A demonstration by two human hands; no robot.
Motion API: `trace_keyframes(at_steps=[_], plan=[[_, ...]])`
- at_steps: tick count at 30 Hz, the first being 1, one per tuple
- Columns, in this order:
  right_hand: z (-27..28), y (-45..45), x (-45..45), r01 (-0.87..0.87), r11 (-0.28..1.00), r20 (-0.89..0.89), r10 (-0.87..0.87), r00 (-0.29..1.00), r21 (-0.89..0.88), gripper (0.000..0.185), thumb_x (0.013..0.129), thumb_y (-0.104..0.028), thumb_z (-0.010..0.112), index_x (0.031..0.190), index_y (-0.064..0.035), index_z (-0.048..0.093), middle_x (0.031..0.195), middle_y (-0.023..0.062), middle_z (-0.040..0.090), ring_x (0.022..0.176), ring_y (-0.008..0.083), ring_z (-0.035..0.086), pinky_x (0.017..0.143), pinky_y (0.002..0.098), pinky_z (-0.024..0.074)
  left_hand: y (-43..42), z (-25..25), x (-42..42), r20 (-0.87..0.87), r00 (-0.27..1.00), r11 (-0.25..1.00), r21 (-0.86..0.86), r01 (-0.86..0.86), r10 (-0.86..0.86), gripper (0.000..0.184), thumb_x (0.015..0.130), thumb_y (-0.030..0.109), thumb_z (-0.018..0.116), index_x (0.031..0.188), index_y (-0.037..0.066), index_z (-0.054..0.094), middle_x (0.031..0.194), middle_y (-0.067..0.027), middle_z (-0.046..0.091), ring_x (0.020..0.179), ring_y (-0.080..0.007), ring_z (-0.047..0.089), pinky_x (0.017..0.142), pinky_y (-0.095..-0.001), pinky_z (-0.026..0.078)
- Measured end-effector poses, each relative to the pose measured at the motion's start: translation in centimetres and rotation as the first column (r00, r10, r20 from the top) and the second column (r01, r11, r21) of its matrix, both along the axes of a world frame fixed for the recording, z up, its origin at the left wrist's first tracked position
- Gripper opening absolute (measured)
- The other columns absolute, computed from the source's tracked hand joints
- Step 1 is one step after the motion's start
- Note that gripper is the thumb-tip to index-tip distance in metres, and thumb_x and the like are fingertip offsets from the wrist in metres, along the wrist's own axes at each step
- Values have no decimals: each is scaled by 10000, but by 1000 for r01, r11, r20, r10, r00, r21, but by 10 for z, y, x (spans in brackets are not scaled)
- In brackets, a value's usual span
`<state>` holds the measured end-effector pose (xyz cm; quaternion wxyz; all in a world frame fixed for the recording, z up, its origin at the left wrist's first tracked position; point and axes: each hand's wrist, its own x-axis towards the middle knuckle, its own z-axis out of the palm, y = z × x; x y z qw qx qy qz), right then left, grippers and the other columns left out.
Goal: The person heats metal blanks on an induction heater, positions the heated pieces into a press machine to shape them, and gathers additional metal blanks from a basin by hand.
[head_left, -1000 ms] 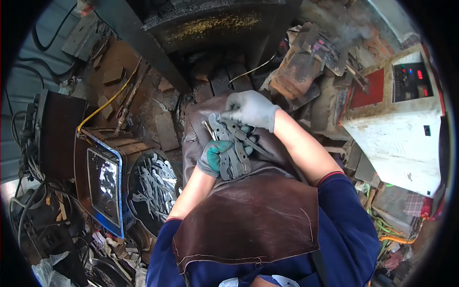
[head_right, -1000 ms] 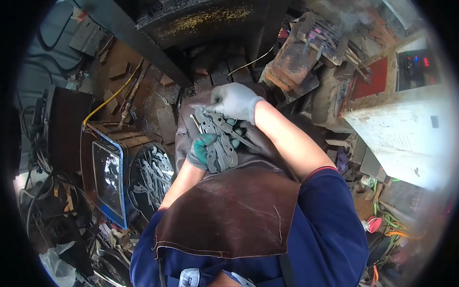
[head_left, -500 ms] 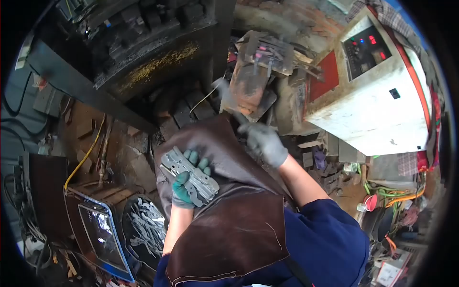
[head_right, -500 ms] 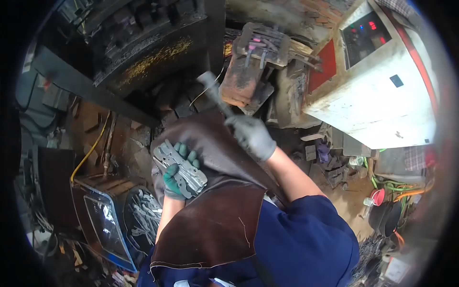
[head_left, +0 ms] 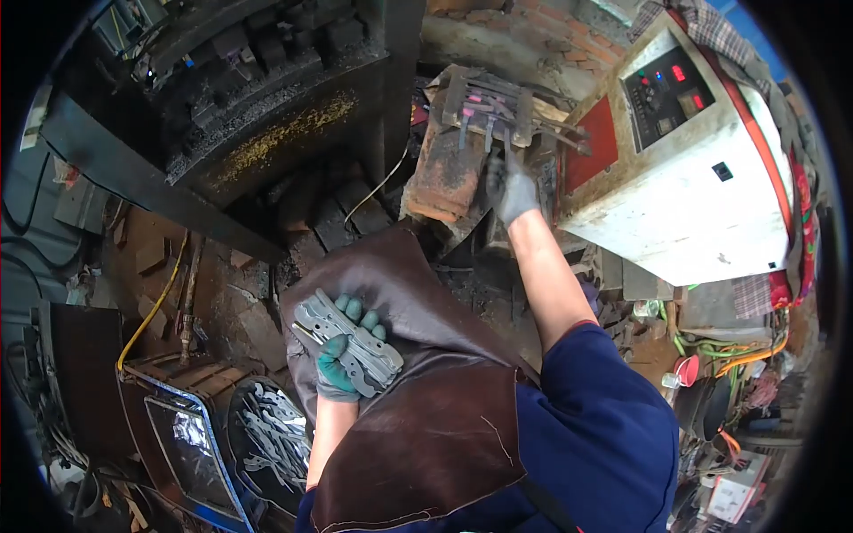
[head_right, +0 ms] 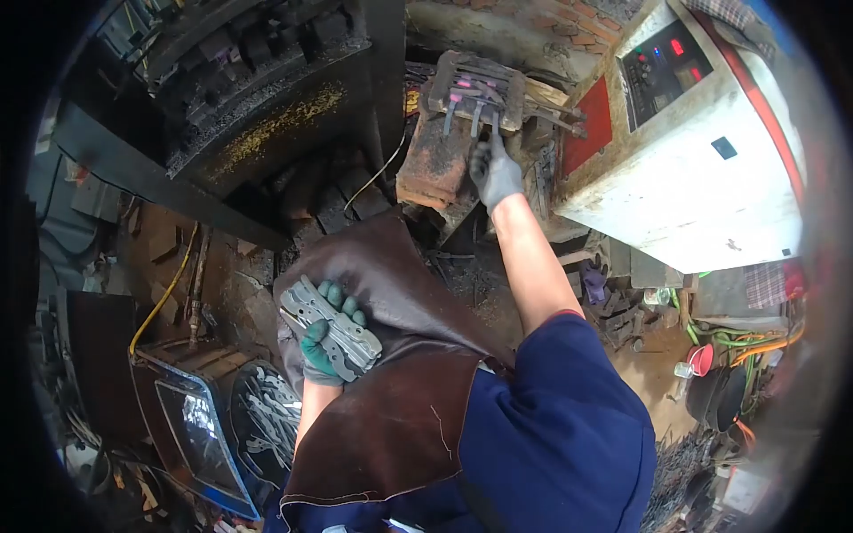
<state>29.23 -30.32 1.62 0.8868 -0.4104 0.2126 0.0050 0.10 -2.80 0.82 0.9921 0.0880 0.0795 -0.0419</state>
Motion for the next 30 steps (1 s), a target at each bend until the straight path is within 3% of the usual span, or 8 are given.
trace_keyframes(at_steps=[4,8,16,18,22,24,27,30], plan=[[24,43,-12,-374,924,-94,366,926,-81,317,944,-375,566,909,-61,600,658,3,561,491,103,491,448,213,382,-5,12,3,-37,995,995,20,-95,95,634,751,66,696,1333,88,446,1138,-59,565,1057,-248,571,955,-417,481],[112,183,1,-530,687,220,691,689,-497,342,969,-338,497,961,-13,602,692,41,600,533,126,537,478,258,413,4,3,3,-49,999,999,-49,-11,9,598,729,49,698,1283,84,477,1008,-42,575,897,-222,583,861,-398,500],[147,308,45,-725,688,299,698,650,-30,151,949,-148,509,928,-32,604,627,-40,487,460,58,420,410,185,342,11,11,-1,-120,993,998,-57,-14,7,569,756,41,672,1289,50,473,1019,-57,589,932,-242,592,882,-414,498],[117,280,13,-896,441,523,755,396,43,251,954,-87,468,1143,32,582,641,-24,509,482,66,432,450,226,376,13,1,-4,-92,996,999,-53,5,-10,541,785,10,634,1298,40,465,1109,-103,596,1019,-280,601,920,-444,492],[160,328,-141,-754,322,273,942,195,-572,405,969,-198,537,1297,32,479,1005,93,666,787,121,639,631,231,518,7,-9,-7,59,997,993,-107,-47,53,518,834,8,577,1333,33,442,1130,-114,595,1021,-261,608,919,-422,494],[165,347,-168,-830,308,499,866,42,-466,492,944,-239,585,1335,20,436,1190,149,618,1002,179,635,740,270,540,13,-1,-6,24,1000,999,-47,-8,9,485,848,8,562,1319,23,451,1135,-118,593,1029,-265,604,917,-423,495],[131,303,-143,-839,399,510,842,176,-370,490,932,-195,601,1343,8,429,1237,155,588,1085,215,602,805,313,537,13,-15,-8,-36,999,998,-64,26,-28,536,820,24,607,1328,35,436,1146,-111,586,1043,-280,595,913,-447,494],[61,207,-88,-695,715,329,676,659,-76,334,924,-174,612,1201,1,545,1077,126,649,963,220,639,782,324,543,11,-10,-4,-18,999,995,-86,-49,48,638,751,74,690,1333,69,428,1099,-76,585,1014,-276,584,926,-460,478]])
